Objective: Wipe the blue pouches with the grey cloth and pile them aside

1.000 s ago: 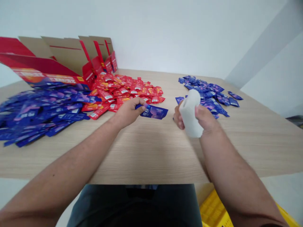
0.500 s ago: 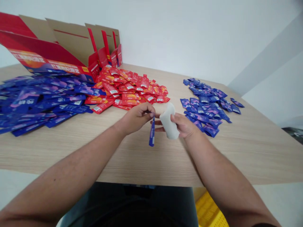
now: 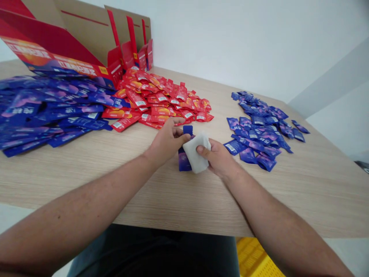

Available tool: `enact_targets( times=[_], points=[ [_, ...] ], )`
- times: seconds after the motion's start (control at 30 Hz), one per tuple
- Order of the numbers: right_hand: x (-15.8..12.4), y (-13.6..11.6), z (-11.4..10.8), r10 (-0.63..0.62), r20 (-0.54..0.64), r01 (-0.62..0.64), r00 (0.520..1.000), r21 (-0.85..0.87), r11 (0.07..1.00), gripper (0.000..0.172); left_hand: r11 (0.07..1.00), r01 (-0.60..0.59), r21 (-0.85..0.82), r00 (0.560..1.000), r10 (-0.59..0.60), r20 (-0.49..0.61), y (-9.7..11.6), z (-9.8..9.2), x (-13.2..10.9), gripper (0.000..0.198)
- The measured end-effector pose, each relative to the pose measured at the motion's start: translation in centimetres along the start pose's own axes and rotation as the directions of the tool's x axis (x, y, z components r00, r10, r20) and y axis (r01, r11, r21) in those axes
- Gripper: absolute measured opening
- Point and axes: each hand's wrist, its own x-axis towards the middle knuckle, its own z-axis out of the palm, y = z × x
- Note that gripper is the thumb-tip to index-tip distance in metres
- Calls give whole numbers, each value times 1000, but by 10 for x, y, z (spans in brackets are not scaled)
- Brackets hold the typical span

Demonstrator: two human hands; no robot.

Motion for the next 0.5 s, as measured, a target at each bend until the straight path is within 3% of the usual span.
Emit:
enact_targets(
  times=[0.13,0.2,0.3,0.4,0.43,0.5],
  points=[
    [2,0,8,-60,-145,83,988,155,984,59,982,106,-157,994,-108,-1,-4,2,1,19],
    [2,0,6,-77,-174,99,982,122,988,59,984,104,-141,995,-104,7,-6,3,0,17],
    [1,-5,-3,-191,-217,135,957,-248,959,51,999,24,21,999,-24,41,-7,3,-3,18],
    [-2,-15,-12,-362,-155,148,919,-717,681,40,977,-75,198,995,60,81,-5,1,-6,15],
    [-3,-19,-14,-381,-105,162,919,-779,605,39,973,-101,206,991,81,102,-4,0,-6,14],
    [-6,-26,-15,-399,-39,209,916,-803,559,39,978,-135,161,978,105,177,-2,0,-7,11]
  ],
)
